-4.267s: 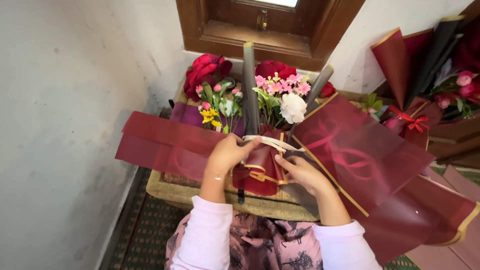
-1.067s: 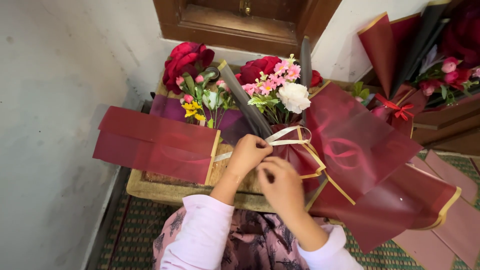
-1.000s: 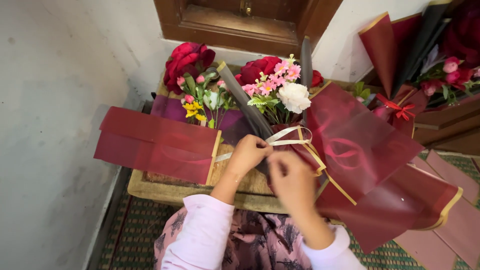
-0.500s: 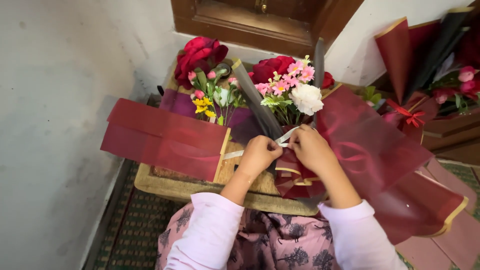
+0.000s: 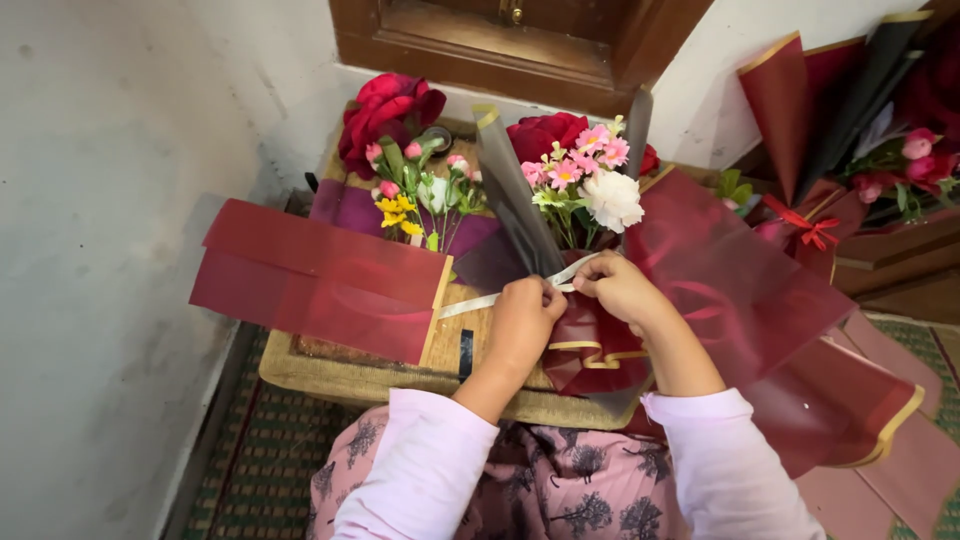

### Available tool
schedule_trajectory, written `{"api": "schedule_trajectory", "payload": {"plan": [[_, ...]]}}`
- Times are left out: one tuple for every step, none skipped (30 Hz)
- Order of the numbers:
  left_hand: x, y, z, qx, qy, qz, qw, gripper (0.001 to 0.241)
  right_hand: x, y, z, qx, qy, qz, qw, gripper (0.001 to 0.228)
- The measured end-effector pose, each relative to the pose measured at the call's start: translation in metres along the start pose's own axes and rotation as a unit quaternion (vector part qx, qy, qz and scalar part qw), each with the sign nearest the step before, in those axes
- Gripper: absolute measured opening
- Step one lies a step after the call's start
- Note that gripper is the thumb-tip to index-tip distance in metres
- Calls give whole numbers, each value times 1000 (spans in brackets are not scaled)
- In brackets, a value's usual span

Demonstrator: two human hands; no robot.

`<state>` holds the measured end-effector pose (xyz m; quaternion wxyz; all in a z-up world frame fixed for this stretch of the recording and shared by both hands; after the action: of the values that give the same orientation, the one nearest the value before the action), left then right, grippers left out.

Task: Wrapping a bouquet of flowers with multiple layers of decorative paper and securing it with ribbons.

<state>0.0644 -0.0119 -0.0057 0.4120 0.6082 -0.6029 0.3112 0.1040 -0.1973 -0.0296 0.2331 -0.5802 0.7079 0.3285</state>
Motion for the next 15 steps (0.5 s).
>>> {"api": "schedule_trajectory", "payload": {"plan": [[0,1,-2,-1,0,-1,1000,30,-2,2,0,-1,0,1,1000,13],[0,1,-3,1,-6,-1,1000,31,-3,4,-1,-3,-14,5,1000,13],[2,1,-5,3,-11,1,1000,31,-6,5,-2,-5,-27,9,1000,13],[-1,1,-3,3,-11,1,1000,31,-8,7,-3,-4,-27,9,1000,13],[-2,-1,-3,13,-8,12,1000,30,-10,9,-3,-7,-38,14,999,14],[-3,-2,-2,23,-5,23,999,30,-13,11,-4,-11,-49,18,999,15],[-6,-4,-2,23,-6,23,999,30,-10,10,-4,-11,-49,19,999,15],[-9,-5,-1,14,-10,15,1000,29,-5,9,-4,-14,-50,26,998,15],[-13,-7,0,6,-14,7,1000,28,-1,7,-4,-16,-50,32,998,15],[-16,-8,0,6,-15,8,1000,28,0,8,-3,-16,-51,32,998,15],[-18,-10,1,-1,-30,8,1000,29,1,7,-3,-17,-48,31,998,15],[-20,-12,2,-7,-45,8,999,29,1,7,-3,-18,-46,30,998,16],[-21,-13,1,-8,-45,10,999,29,0,6,-4,-17,-46,30,998,16],[-22,-14,0,-13,-32,18,999,28,-3,5,-6,-10,-11,12,1000,15],[-23,-14,0,-21,-20,25,999,28,-5,6,-7,-3,24,-3,1000,13]]}}
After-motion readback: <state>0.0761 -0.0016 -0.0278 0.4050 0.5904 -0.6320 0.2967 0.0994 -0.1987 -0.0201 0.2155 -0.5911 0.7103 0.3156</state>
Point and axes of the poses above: each hand's wrist, its own y-axis away from the middle knuckle, its own z-axis out of the palm, x = y × z, the point moved 7 cm from there along -y, towards the middle knuckle, and after that the axes turned 5 degrees about x, right-handed, at the moved point
